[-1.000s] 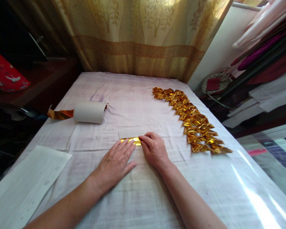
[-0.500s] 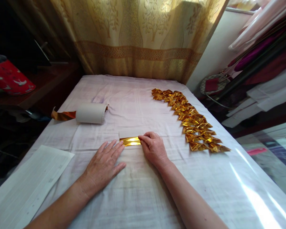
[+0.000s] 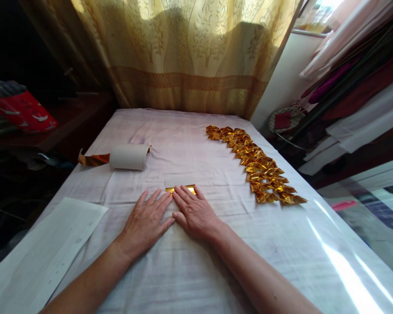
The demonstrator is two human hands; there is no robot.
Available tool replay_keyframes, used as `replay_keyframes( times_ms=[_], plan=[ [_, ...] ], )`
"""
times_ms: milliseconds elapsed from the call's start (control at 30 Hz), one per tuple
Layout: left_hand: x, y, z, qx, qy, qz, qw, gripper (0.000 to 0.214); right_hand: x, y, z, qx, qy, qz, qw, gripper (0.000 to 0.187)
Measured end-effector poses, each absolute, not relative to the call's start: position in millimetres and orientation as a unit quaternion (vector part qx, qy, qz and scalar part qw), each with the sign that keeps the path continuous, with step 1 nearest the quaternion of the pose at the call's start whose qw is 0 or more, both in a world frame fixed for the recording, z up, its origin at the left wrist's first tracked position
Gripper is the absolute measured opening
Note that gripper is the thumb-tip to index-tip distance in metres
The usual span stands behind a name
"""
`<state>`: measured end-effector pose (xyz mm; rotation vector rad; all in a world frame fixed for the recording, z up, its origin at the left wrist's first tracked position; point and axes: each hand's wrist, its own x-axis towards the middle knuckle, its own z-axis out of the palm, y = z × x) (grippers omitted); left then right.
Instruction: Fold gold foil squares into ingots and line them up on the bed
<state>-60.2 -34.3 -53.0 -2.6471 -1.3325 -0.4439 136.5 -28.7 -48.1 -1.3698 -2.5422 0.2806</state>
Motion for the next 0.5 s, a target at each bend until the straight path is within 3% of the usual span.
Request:
replay_keyframes(
  times_ms=[267, 500],
  plan=[
    [-61.7, -34.5, -49.0, -0.877, -0.461, -0.122, 0.058, 0.044, 162.8, -29.7, -47.6, -0.541, -0.833, 0.090, 0.067, 0.056],
    [-46.4, -34.9, -35.9, -0.875, -0.457, -0.143, 0.073, 0.035, 166.6, -30.6, -50.7, -0.541, -0.833, 0.085, 0.074, 0.057]
  ],
)
